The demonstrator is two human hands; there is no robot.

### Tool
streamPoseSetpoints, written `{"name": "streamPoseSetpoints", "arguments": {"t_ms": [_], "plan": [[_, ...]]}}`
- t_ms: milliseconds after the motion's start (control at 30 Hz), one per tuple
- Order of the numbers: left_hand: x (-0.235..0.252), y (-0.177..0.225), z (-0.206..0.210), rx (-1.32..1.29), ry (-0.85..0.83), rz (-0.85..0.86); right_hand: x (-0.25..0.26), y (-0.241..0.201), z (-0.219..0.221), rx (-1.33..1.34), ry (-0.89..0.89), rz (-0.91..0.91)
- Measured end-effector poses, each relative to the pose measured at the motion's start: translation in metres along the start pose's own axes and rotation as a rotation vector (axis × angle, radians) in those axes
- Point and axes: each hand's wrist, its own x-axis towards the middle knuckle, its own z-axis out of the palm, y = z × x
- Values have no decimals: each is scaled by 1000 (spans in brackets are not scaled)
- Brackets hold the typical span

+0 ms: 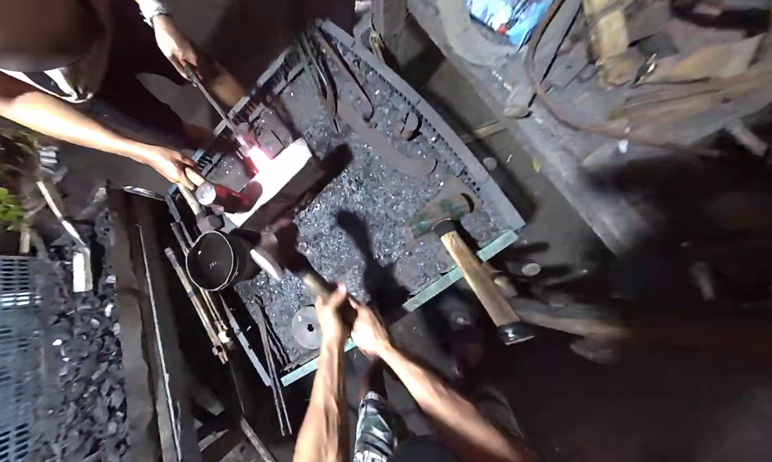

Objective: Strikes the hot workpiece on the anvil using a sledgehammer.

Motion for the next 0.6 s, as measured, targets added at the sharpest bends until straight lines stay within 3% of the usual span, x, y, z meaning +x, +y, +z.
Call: {"name": "streamPoseSetpoints", "arguments": {"t_ms": [133,267,367,500,600], "plan": [[-125,-44,23,-66,274,-141,-137,44,-8,-135,-168,151],[-188,-83,48,-56,508,-269,-219,57,-35,-248,-312,283],[-220,-88,61,-164,535,-336,-247,68,-63,-157,-336,172],[-251,-76,55,-309,497,-400,-257,123,-109,162,-333,-65],[-262,-61,36,-366,449,-460,-278,181,-148,-122,-151,34]]}}
